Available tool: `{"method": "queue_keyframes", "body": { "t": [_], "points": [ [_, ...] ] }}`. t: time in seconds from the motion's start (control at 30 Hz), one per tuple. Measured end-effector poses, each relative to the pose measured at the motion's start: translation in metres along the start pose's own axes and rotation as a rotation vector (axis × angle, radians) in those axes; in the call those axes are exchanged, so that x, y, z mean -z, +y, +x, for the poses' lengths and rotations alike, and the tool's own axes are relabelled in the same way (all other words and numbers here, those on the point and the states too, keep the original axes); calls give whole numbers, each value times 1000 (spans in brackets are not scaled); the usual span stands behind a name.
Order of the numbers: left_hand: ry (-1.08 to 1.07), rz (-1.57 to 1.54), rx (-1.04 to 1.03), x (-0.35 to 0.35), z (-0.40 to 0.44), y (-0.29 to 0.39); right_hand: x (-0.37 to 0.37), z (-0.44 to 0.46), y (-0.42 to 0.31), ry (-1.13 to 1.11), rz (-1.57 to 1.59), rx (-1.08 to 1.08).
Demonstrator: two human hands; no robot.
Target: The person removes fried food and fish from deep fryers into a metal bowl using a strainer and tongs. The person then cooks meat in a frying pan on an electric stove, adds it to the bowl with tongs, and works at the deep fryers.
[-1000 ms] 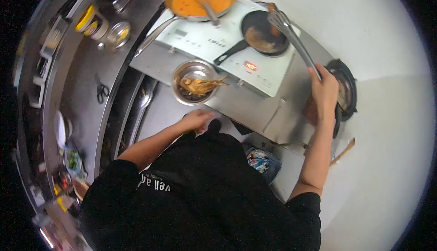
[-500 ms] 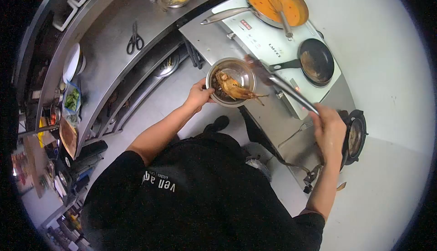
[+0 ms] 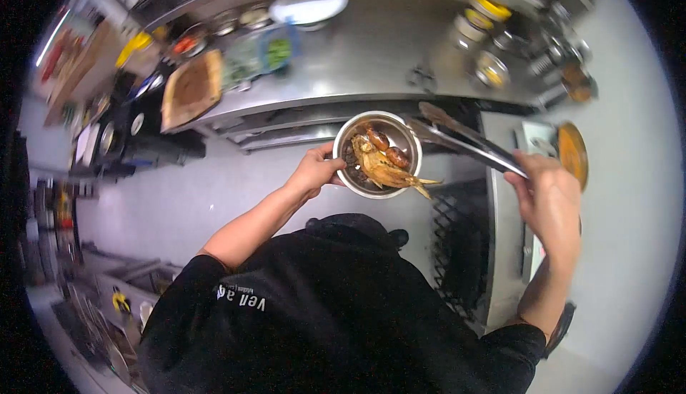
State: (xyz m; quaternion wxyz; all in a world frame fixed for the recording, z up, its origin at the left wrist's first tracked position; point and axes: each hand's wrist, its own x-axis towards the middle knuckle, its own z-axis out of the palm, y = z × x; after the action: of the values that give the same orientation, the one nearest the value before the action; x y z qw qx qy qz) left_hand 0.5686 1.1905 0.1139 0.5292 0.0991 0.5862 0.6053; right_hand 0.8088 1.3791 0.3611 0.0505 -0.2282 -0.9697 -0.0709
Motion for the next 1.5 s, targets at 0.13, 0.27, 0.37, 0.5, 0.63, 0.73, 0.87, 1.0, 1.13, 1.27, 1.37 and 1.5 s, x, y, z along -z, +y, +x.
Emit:
{"method": "queue_keyframes", "body": {
  "t": [0.13,0.27,0.37,0.5,0.63,0.73,0.87,1.0,1.13,1.27,1.37,1.5],
  "points": [
    [208,-145,-21,145,-52,78,39,144,-108,-151,186,-12],
    [472,-259,-148,278,-105,99,-17,228,-209,-117,525,117],
    [655,-361,-214,374,-146,122,-28,304,-310,-146,708,206],
    [947,-330,-267,484,-235,133,-65,368,-448,-186,949,368],
    [1196,-286,-266,598,-315,136,-83,443,-615,-107,1055,644],
    [1358,-304,-321,651,-408,142,-70,453,-754,-185,1196,729],
    [1472,-327,-360,731,-495,160,-26,470,-934,-246,1259,892],
    [1590,-227,-200,814,-563,177,-17,482,-1090,-139,1377,1071],
    [1494,-250,-407,924,-593,189,-14,494,-1176,-198,1362,897],
    [1377,-253,-442,1051,-607,227,-52,535,-1221,-353,1194,545],
    [1272,-246,-468,1150,-597,268,-72,573,-1251,-257,1097,438],
    [1131,-146,-525,1285,-588,341,-62,608,-1305,-191,1054,275]
  ]
}}
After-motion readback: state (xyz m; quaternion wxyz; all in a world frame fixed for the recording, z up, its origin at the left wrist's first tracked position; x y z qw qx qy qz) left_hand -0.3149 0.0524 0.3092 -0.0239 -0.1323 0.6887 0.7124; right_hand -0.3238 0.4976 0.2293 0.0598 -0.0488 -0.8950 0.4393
